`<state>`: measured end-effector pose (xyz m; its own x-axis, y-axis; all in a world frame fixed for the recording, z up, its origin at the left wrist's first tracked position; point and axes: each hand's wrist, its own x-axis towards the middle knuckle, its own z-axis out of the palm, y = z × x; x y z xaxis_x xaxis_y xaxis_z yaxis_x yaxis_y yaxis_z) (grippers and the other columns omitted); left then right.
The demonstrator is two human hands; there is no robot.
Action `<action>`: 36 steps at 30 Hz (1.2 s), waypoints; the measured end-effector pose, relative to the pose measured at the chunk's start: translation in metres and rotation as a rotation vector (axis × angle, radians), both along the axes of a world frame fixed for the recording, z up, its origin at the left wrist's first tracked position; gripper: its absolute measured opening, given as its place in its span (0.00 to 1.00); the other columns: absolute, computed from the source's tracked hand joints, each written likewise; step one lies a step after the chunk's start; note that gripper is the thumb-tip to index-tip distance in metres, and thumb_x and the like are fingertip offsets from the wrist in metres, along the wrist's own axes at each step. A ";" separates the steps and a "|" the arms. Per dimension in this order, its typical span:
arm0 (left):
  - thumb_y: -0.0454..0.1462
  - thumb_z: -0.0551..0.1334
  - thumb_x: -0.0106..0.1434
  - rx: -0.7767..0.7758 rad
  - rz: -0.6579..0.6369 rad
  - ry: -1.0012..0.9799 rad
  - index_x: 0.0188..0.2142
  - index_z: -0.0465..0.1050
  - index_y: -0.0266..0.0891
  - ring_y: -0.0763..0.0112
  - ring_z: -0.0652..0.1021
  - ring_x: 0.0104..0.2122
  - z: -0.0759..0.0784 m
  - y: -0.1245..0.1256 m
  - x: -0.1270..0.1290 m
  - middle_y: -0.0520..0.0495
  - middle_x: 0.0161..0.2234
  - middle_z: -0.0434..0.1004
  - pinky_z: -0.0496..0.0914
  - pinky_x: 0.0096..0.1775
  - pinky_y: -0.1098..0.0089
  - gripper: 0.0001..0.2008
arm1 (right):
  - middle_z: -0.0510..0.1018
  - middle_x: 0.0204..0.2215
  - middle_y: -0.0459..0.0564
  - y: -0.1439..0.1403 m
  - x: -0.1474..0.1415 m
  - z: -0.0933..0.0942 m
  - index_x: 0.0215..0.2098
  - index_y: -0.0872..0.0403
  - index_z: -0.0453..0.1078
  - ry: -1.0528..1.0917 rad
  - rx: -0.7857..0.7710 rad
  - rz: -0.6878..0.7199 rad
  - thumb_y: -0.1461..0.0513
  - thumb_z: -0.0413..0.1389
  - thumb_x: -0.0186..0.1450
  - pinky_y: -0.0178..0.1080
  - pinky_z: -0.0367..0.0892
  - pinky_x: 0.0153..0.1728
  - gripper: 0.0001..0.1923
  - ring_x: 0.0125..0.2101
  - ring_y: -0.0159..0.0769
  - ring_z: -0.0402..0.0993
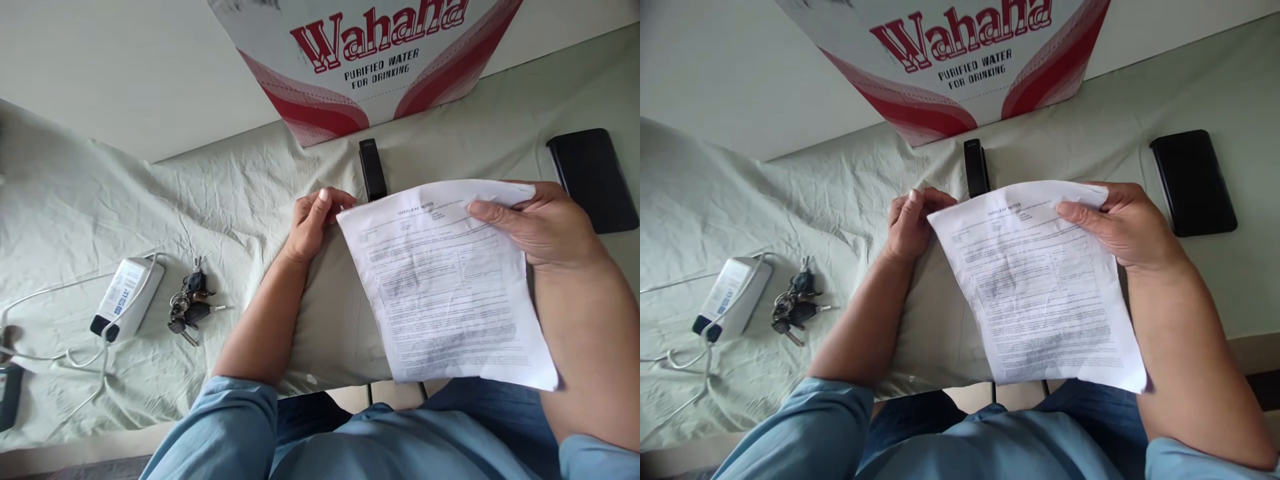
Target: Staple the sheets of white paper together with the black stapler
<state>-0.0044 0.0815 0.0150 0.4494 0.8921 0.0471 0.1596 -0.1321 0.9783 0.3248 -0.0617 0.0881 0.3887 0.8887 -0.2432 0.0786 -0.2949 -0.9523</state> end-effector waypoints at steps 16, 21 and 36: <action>0.66 0.83 0.60 -0.059 -0.021 -0.139 0.34 0.85 0.39 0.68 0.82 0.28 -0.001 0.001 0.013 0.48 0.30 0.85 0.78 0.29 0.69 0.33 | 0.95 0.41 0.43 0.015 0.007 -0.034 0.43 0.43 0.93 0.101 0.083 -0.102 0.48 0.91 0.39 0.53 0.87 0.60 0.35 0.43 0.45 0.91; 0.70 0.73 0.69 -0.061 0.009 -0.158 0.29 0.78 0.41 0.75 0.74 0.22 -0.002 0.001 0.013 0.53 0.22 0.72 0.69 0.24 0.71 0.36 | 0.95 0.39 0.44 0.013 0.013 -0.034 0.40 0.43 0.94 -0.175 0.147 -0.187 0.43 0.89 0.45 0.52 0.87 0.49 0.28 0.38 0.45 0.89; 0.70 0.74 0.68 -0.101 0.012 -0.138 0.31 0.81 0.41 0.67 0.82 0.27 -0.002 0.000 0.012 0.47 0.27 0.82 0.78 0.28 0.69 0.36 | 0.94 0.37 0.48 -0.004 0.053 -0.011 0.43 0.45 0.95 -0.456 0.072 -0.175 0.46 0.83 0.56 0.45 0.75 0.32 0.20 0.29 0.37 0.82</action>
<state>0.0078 0.0820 0.0132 0.4344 0.9006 0.0173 0.0239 -0.0307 0.9992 0.3780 -0.0657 0.0772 0.5863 0.8088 0.0457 0.4470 -0.2760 -0.8509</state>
